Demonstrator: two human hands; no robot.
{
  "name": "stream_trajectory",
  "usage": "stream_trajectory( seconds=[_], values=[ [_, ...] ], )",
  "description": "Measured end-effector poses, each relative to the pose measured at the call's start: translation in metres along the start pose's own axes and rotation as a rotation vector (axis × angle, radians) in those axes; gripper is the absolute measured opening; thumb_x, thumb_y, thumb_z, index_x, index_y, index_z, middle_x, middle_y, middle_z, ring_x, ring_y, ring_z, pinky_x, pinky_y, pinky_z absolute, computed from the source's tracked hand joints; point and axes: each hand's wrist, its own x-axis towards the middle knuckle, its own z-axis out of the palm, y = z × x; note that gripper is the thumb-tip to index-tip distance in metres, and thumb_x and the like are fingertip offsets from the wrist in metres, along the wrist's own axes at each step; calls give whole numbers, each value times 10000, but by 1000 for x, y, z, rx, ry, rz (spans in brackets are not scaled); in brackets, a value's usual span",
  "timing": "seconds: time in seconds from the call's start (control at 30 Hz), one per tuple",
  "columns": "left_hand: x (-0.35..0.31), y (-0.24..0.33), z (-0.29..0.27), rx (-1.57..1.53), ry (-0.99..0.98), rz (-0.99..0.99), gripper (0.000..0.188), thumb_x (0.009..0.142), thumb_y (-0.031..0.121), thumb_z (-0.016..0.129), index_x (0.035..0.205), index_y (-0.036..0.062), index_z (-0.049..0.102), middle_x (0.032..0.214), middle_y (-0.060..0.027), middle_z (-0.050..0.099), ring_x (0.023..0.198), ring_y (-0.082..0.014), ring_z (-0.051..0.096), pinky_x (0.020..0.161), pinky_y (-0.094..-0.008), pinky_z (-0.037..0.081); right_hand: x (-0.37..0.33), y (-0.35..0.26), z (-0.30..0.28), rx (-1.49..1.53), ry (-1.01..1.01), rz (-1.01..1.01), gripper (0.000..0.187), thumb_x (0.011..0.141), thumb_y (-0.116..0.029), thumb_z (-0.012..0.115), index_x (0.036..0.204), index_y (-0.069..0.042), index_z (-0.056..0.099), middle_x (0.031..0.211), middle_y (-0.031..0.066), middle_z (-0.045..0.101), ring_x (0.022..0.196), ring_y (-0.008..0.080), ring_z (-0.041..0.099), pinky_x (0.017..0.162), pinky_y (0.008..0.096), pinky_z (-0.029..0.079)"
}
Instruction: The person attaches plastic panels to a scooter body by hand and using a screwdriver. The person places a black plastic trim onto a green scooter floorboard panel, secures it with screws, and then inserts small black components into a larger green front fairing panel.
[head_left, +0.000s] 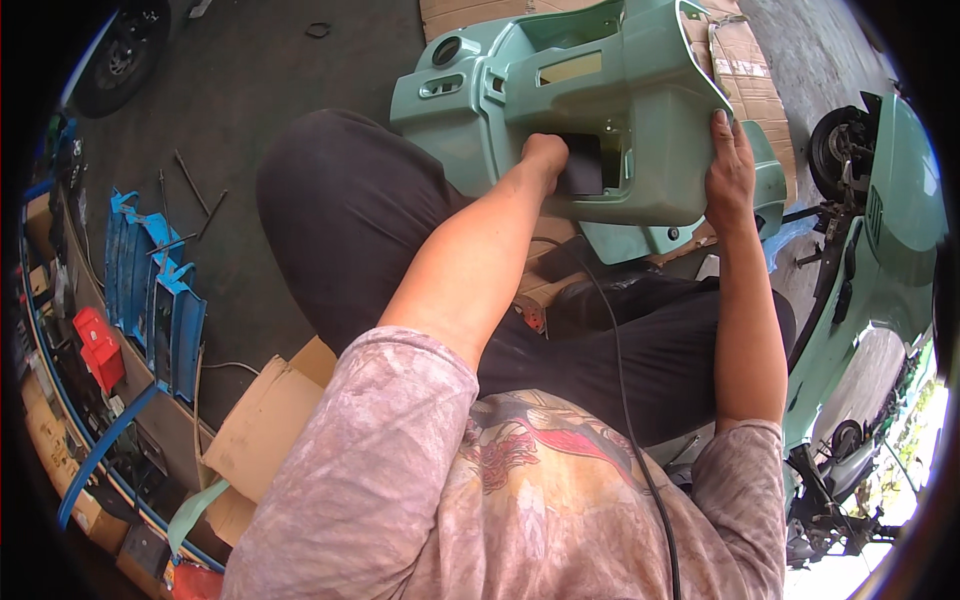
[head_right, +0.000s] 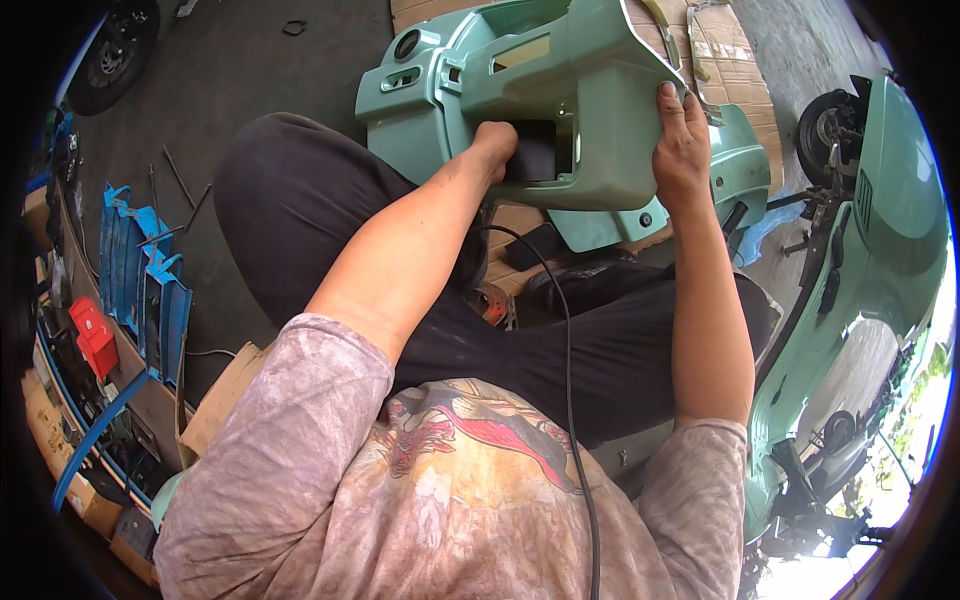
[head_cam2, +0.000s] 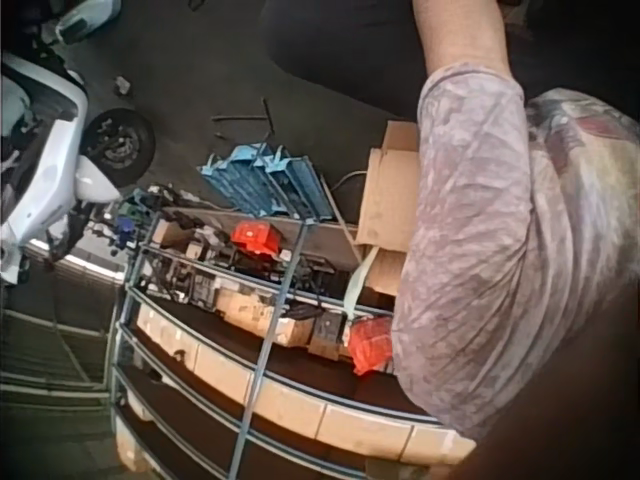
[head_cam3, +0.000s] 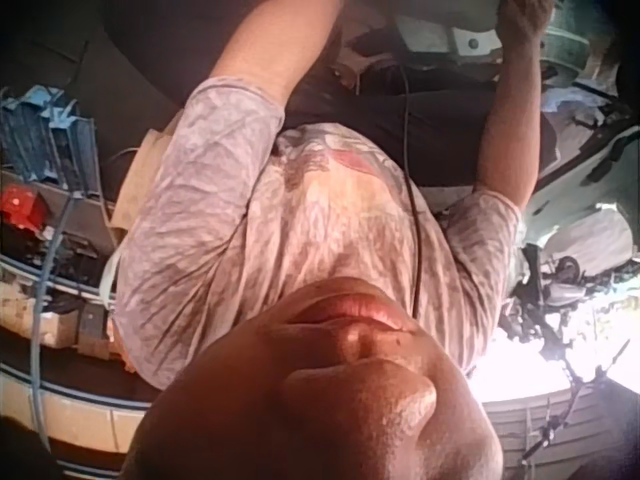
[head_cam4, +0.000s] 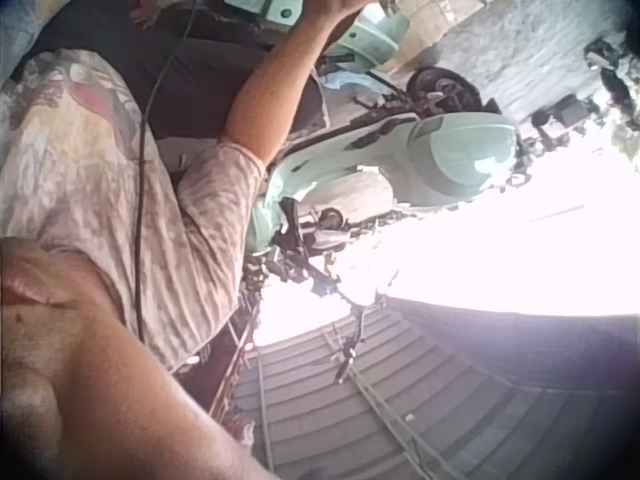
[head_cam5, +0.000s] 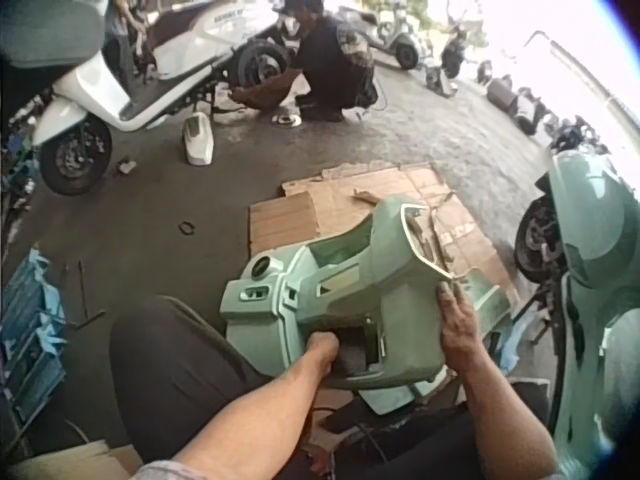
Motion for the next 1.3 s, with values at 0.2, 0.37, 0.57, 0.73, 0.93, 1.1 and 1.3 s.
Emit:
stream_trajectory(
  seconds=[0.2, 0.37, 0.57, 0.73, 0.93, 1.1, 1.3],
  values=[
    [4, -6, -9, 444, -55, 111, 301, 874, 109, 441, 1063, -50, 611, 1076, -186, 634, 983, -262, 632, 773, -376, 485, -4, -5, 5, 29, -17, -9, 377, 997, -363, 492, 1098, -5, 553, 937, 50, 625, 810, 100, 575, 701, 233, 470],
    [5, -12, -6, -12, 152, 39, 317, 851, 112, 448, 1074, -34, 619, 1049, -189, 635, 970, -270, 618, 787, -370, 474, -2, 1, 2, -5, 21, -8, 376, 999, -353, 491, 1095, 5, 554, 932, 52, 627, 803, 94, 571, 692, 230, 467],
    [10, -14, -1, -392, -33, 98, 341, 824, 116, 456, 1088, -15, 628, 1016, -192, 637, 955, -279, 603, 804, -363, 461, 2, 2, -1, 9, 11, -6, 392, 999, -356, 489, 1132, 8, 549, 965, 56, 632, 826, 99, 583, 711, 232, 476],
    [19, -18, 7, -292, -16, 256, 351, 805, 100, 419, 1054, -66, 602, 969, -203, 621, 899, -289, 585, 796, -366, 455, 2, -3, 10, 80, -5, 1, 399, 998, -360, 487, 1166, -2, 545, 997, 59, 631, 849, 103, 594, 727, 232, 485],
    [-18, 5, 12, -315, -60, 319, 455, 866, 281, 423, 1035, -113, 575, 967, -208, 630, 876, -300, 599, 794, -378, 452, 0, -3, 5, -111, -12, -89, 395, 996, -366, 494, 1156, -9, 549, 986, 42, 626, 855, 82, 566, 742, 219, 466],
    [-26, 3, 14, -146, 99, 464, 528, 877, 358, 438, 1056, -123, 559, 968, -231, 620, 877, -316, 598, 812, -381, 450, 2, -1, 9, 15, -2, -48, 407, 995, -369, 494, 1167, -4, 549, 986, 40, 625, 857, 80, 564, 740, 219, 465],
    [-30, 9, 22, -330, 56, 352, 520, 891, 407, 434, 1058, -66, 570, 1013, -183, 620, 905, -301, 607, 818, -396, 464, 1, -7, 11, 35, 1, -17, 401, 996, -367, 491, 1164, -7, 547, 984, 47, 628, 856, 94, 584, 733, 227, 476]
  ],
)
